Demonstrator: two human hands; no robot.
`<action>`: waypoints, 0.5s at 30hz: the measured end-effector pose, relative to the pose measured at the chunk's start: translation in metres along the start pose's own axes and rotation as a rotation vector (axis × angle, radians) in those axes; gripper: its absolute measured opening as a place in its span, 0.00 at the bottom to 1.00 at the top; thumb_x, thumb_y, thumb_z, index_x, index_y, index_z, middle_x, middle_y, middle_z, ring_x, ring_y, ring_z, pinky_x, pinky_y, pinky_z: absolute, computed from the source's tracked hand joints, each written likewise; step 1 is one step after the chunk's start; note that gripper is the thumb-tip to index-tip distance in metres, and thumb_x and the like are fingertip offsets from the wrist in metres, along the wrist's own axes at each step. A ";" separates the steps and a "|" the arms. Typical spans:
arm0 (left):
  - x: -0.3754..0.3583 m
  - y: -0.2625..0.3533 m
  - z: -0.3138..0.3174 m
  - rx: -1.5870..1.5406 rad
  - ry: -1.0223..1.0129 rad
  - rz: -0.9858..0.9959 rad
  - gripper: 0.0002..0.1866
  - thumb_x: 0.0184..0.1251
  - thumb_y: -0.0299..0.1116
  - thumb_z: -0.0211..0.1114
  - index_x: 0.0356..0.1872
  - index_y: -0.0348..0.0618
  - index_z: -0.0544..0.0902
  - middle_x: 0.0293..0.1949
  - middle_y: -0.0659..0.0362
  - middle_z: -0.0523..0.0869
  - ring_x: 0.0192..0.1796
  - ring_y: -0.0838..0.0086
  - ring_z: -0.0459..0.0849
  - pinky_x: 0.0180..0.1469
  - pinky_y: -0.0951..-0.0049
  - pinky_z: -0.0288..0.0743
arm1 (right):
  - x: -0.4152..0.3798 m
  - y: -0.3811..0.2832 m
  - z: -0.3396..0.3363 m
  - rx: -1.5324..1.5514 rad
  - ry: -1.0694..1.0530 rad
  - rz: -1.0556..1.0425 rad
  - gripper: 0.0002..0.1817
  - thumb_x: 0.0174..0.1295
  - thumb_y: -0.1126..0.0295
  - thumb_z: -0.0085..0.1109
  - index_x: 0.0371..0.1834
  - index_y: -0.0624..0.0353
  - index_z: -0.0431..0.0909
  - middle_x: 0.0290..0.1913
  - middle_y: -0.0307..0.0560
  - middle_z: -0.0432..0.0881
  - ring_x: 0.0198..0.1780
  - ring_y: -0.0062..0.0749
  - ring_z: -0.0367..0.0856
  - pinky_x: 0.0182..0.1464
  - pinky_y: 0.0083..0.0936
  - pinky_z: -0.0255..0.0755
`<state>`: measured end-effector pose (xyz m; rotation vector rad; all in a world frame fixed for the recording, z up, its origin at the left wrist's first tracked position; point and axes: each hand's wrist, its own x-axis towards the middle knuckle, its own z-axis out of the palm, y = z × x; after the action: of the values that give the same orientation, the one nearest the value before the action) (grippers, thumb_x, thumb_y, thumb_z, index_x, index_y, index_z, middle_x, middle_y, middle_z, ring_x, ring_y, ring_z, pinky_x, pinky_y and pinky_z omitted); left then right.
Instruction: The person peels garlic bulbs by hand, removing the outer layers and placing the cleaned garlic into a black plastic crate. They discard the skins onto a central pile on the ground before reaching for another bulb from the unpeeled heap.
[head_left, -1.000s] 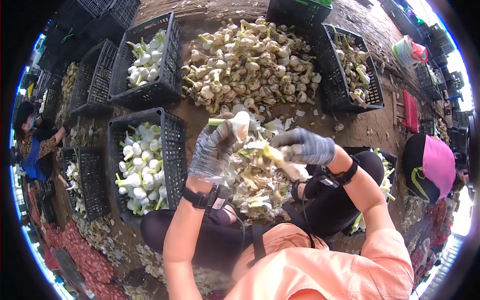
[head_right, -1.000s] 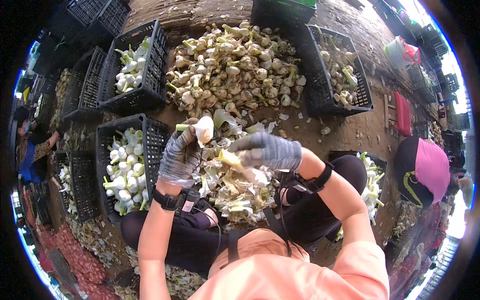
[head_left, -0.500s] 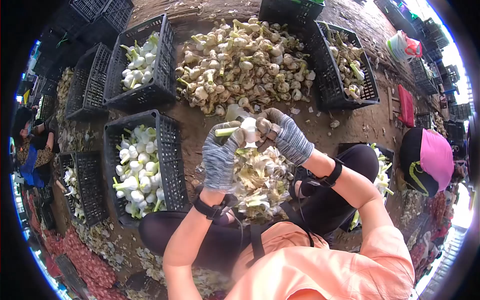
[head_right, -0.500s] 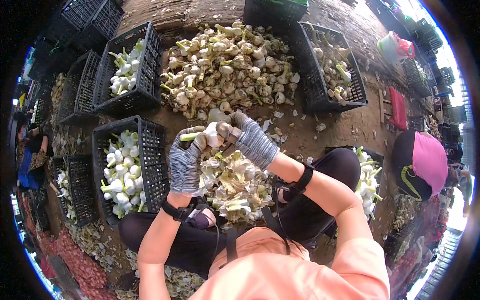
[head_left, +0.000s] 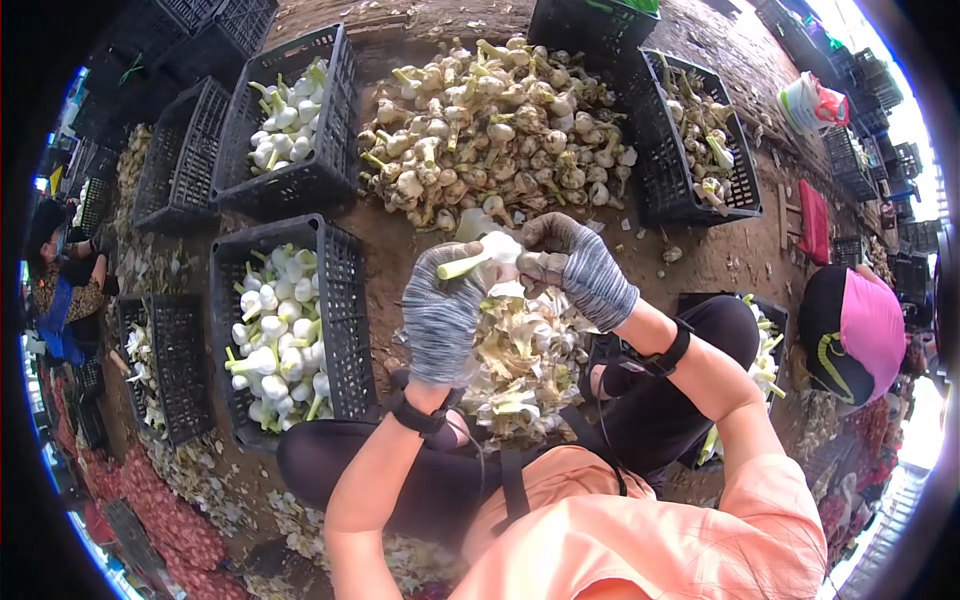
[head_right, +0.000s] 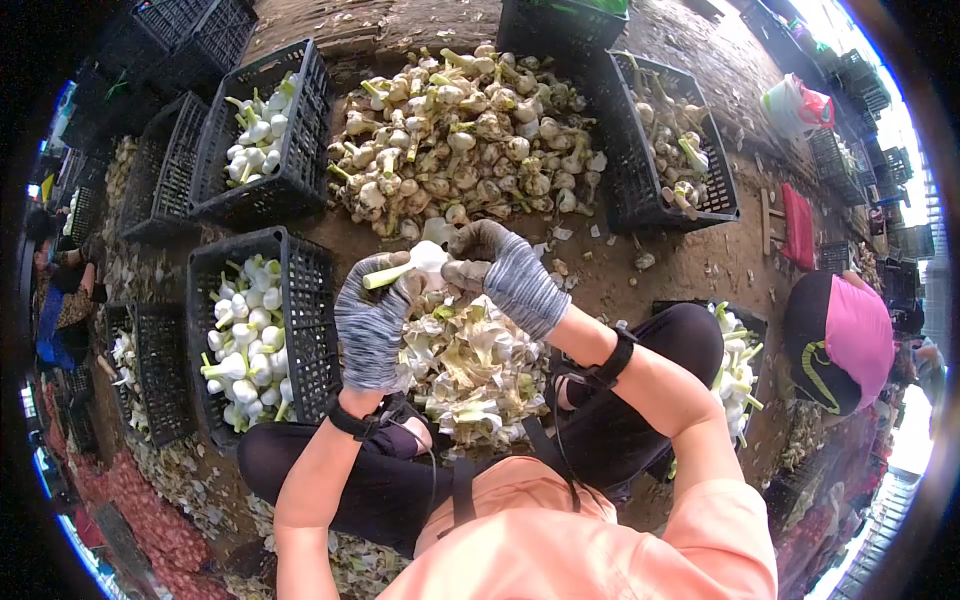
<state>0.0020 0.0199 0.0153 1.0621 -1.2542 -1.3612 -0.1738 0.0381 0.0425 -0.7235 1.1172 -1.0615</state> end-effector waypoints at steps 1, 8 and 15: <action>-0.001 0.000 -0.001 0.015 0.012 -0.001 0.08 0.59 0.24 0.63 0.40 0.37 0.78 0.38 0.61 0.82 0.39 0.82 0.79 0.43 0.83 0.73 | 0.001 0.003 -0.001 0.084 0.008 -0.004 0.12 0.55 0.75 0.61 0.39 0.63 0.70 0.34 0.44 0.77 0.31 0.26 0.80 0.31 0.21 0.80; 0.008 0.006 -0.009 -0.398 0.112 -0.345 0.09 0.59 0.31 0.65 0.39 0.40 0.78 0.35 0.60 0.82 0.34 0.79 0.81 0.33 0.81 0.80 | 0.004 0.051 -0.013 -1.078 -0.084 -0.187 0.10 0.54 0.75 0.59 0.40 0.59 0.75 0.28 0.47 0.80 0.31 0.34 0.80 0.35 0.29 0.73; 0.005 0.002 -0.008 -0.320 0.063 -0.356 0.09 0.59 0.35 0.65 0.35 0.41 0.78 0.28 0.61 0.81 0.26 0.81 0.79 0.26 0.82 0.76 | 0.002 0.003 0.000 -0.229 0.033 -0.067 0.11 0.62 0.73 0.54 0.48 0.61 0.74 0.32 0.35 0.77 0.29 0.16 0.74 0.34 0.15 0.71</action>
<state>0.0091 0.0138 0.0165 1.1217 -0.7875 -1.7158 -0.1730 0.0373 0.0390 -0.9327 1.2632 -1.0148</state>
